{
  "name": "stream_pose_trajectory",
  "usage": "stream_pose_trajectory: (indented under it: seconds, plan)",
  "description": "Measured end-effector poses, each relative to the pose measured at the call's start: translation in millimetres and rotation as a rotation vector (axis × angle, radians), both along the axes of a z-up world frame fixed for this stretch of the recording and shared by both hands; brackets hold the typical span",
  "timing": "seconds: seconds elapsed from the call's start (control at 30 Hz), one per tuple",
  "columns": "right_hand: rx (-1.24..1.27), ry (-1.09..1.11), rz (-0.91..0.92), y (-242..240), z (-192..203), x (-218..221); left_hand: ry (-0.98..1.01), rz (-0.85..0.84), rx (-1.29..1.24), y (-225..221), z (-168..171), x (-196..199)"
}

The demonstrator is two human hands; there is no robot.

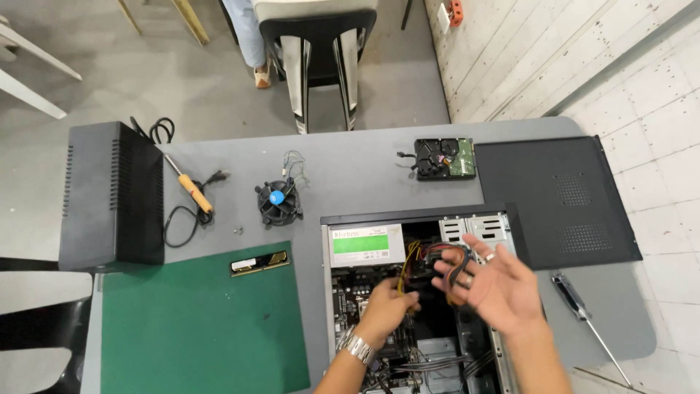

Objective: Removing the power supply unit and hard drive from a desktop computer case using a screwdriver.

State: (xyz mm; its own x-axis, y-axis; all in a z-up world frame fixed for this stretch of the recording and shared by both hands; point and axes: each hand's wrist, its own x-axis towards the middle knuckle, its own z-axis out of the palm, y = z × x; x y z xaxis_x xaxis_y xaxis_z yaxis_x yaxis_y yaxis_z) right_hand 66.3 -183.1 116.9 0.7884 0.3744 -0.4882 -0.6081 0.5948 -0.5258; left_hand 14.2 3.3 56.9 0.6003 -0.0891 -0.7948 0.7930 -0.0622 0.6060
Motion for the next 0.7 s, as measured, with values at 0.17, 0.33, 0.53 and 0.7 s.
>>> stream_pose_trajectory:
  seconds: [0.17,0.33,0.53,0.7]
  plan:
    - [-0.742,-0.030,0.279,20,34,57,-0.232,0.107,-0.236,-9,48,25]
    - [-2.208,-1.213,1.382,32,16,119,-0.443,0.152,-0.139,-10,9,85]
    - [-1.950,-1.482,0.945,19,-58,190,-0.276,0.130,-0.214,29,52,114]
    - [-1.587,-0.715,1.063,15,-33,158,-0.446,0.471,-0.005,83,59,53]
